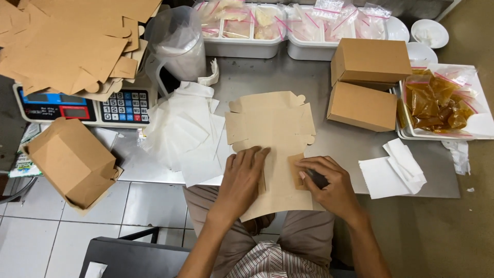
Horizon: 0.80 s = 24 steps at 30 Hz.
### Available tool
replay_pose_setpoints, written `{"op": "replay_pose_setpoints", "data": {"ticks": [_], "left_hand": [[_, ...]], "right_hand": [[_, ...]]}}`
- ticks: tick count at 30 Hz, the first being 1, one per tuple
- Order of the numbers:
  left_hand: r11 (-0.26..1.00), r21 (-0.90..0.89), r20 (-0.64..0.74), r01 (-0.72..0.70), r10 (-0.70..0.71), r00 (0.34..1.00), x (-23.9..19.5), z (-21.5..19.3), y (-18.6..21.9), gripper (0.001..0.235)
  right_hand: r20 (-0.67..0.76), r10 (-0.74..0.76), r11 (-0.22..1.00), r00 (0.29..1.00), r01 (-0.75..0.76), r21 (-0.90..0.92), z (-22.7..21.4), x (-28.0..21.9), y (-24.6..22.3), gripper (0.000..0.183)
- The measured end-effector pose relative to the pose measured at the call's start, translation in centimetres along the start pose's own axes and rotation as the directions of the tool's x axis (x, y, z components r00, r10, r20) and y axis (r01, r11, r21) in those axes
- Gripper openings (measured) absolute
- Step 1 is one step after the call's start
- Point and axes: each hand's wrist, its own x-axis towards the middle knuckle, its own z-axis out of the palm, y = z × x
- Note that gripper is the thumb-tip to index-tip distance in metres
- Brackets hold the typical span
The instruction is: The person assembles a flat cardboard box by folding the side flaps and securing them with adhesive tape. They then fold the top and bottom flaps to form the box structure.
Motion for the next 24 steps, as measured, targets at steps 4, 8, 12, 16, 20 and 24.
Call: {"op": "replay_pose_setpoints", "data": {"ticks": [4,8,12,16,20,24], "left_hand": [[0.999,-0.024,0.078,-0.022,0.024,0.997,0.5,0.0,2.3,0.090],[0.988,0.123,0.204,-0.097,0.070,0.976,1.3,0.9,3.0,0.085],[0.995,0.094,0.226,-0.020,-0.002,0.974,1.8,0.4,3.6,0.067],[0.962,0.223,0.074,-0.156,0.143,0.987,1.1,5.3,1.0,0.102],[0.988,0.128,-0.107,-0.090,0.104,0.989,1.5,3.8,1.8,0.038],[0.972,0.232,0.038,-0.040,0.032,0.999,3.2,2.1,1.9,0.039]], "right_hand": [[0.003,0.038,0.999,0.999,-0.038,0.032,0.1,0.4,-0.1,0.024],[-0.113,0.150,0.977,0.982,-0.130,0.166,0.7,0.9,1.0,0.040],[-0.128,0.319,0.892,0.939,-0.252,0.376,1.9,0.2,4.4,0.062],[-0.190,0.405,0.879,0.894,-0.324,0.350,1.9,1.2,2.6,0.067],[-0.172,0.409,0.883,0.896,-0.340,0.324,1.5,2.1,1.7,0.058],[-0.066,0.299,0.913,0.952,-0.266,0.310,1.0,3.2,0.9,0.049]]}}
